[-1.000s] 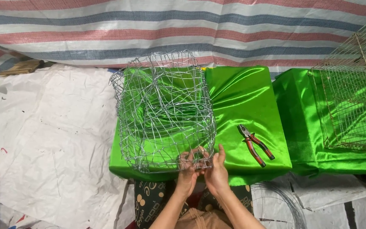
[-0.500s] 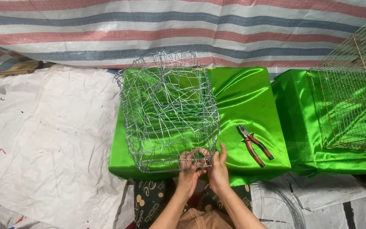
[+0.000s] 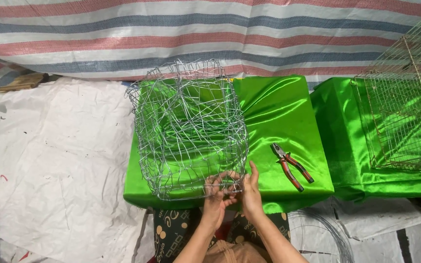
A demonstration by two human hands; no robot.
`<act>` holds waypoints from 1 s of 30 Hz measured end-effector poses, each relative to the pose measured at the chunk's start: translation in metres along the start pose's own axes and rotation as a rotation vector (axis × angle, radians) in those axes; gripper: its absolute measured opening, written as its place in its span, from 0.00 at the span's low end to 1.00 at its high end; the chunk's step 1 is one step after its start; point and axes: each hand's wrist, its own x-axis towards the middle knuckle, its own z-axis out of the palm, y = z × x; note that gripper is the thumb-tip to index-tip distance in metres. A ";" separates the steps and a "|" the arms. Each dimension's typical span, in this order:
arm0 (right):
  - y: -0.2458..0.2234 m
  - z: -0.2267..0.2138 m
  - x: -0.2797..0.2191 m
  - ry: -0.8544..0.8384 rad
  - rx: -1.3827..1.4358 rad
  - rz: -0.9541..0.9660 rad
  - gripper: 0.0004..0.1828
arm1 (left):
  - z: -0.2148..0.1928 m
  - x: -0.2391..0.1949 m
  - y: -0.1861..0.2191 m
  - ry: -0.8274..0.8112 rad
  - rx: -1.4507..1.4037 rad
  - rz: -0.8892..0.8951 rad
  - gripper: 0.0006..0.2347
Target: Inspecting and finishing a wire mesh cage by bending wires and using pliers to trim or secure connections.
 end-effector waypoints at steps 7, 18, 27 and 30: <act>0.001 -0.002 0.003 -0.045 0.089 0.056 0.45 | -0.006 0.002 -0.002 -0.041 -0.002 -0.087 0.42; -0.013 -0.005 -0.004 0.019 0.339 0.259 0.34 | 0.004 -0.006 0.007 0.051 -0.183 -0.148 0.44; -0.038 -0.012 -0.028 -0.017 0.556 0.381 0.32 | 0.007 -0.007 0.012 0.117 -0.213 -0.199 0.45; 0.013 -0.033 -0.007 -0.108 0.525 0.325 0.38 | -0.001 -0.005 0.003 0.083 -0.199 -0.161 0.42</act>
